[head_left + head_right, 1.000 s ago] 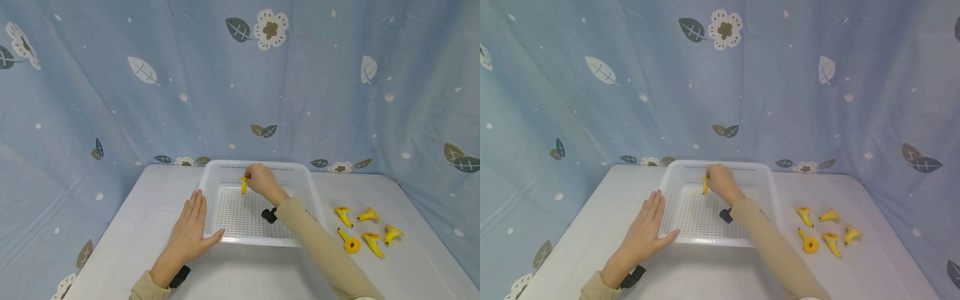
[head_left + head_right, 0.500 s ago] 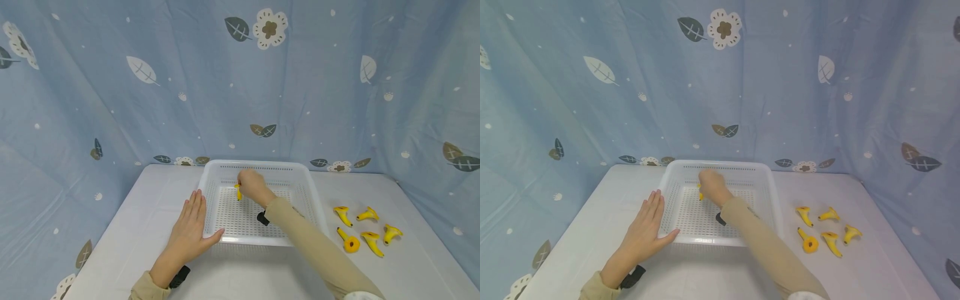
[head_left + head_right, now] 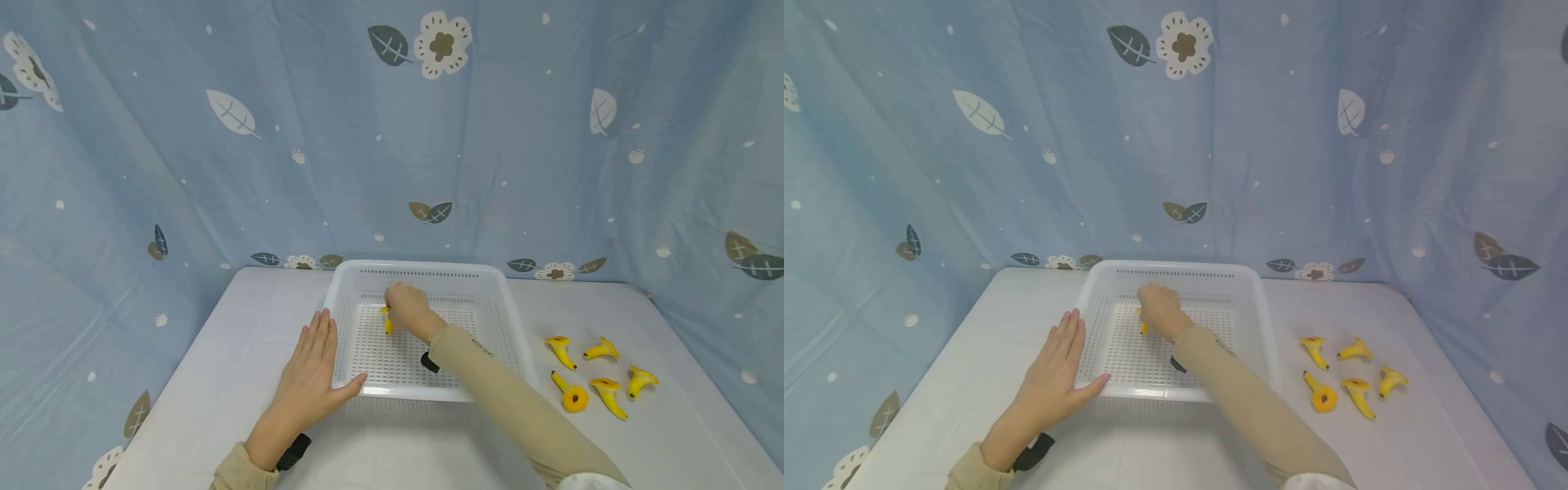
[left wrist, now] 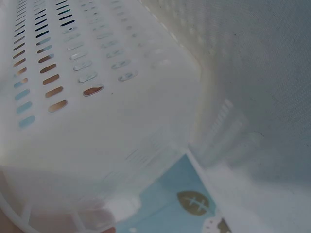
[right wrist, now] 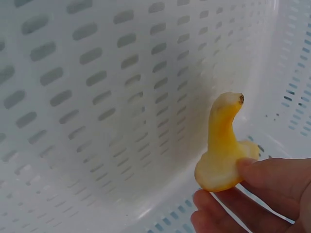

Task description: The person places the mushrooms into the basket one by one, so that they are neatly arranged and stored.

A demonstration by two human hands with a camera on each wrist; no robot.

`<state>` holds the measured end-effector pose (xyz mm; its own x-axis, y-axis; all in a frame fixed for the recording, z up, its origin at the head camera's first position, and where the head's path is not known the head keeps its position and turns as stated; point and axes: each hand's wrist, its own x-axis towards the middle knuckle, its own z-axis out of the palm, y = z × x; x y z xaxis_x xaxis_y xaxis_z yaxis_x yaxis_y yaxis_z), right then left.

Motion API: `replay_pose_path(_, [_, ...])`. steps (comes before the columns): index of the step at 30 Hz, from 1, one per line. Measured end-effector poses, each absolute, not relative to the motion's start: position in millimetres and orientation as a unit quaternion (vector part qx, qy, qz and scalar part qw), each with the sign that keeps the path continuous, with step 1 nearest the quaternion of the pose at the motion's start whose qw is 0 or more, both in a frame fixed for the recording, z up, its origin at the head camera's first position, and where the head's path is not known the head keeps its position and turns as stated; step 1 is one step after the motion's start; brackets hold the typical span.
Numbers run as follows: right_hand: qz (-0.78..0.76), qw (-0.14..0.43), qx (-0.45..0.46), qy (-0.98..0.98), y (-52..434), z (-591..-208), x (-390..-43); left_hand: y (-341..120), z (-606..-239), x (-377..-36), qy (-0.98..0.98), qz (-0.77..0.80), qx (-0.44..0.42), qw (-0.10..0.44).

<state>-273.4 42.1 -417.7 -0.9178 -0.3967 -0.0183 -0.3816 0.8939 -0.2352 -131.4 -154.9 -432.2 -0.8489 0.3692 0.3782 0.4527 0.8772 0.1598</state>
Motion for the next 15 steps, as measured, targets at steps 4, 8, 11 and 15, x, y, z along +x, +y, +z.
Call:
replay_pose_path(4, [-0.119,0.031,-0.200,0.972,42.1,-419.2,-274.6,-154.8,-432.4,-131.4,-0.953,-0.121,-0.217,0.173])
replay_pose_path(8, [-0.121,0.029,-0.200,0.972,41.4,-420.4,-276.7,-154.5,-432.5,-131.3,-0.953,-0.120,-0.217,0.174])
replay_pose_path(11, [-0.122,0.029,-0.200,0.972,40.3,-420.4,-278.6,-154.3,-432.5,-131.5,-0.953,-0.121,-0.216,0.175])
replay_pose_path(15, [-0.124,0.025,-0.203,0.971,38.6,-420.5,-280.4,-153.7,-432.6,-132.3,-0.952,-0.123,-0.216,0.177])
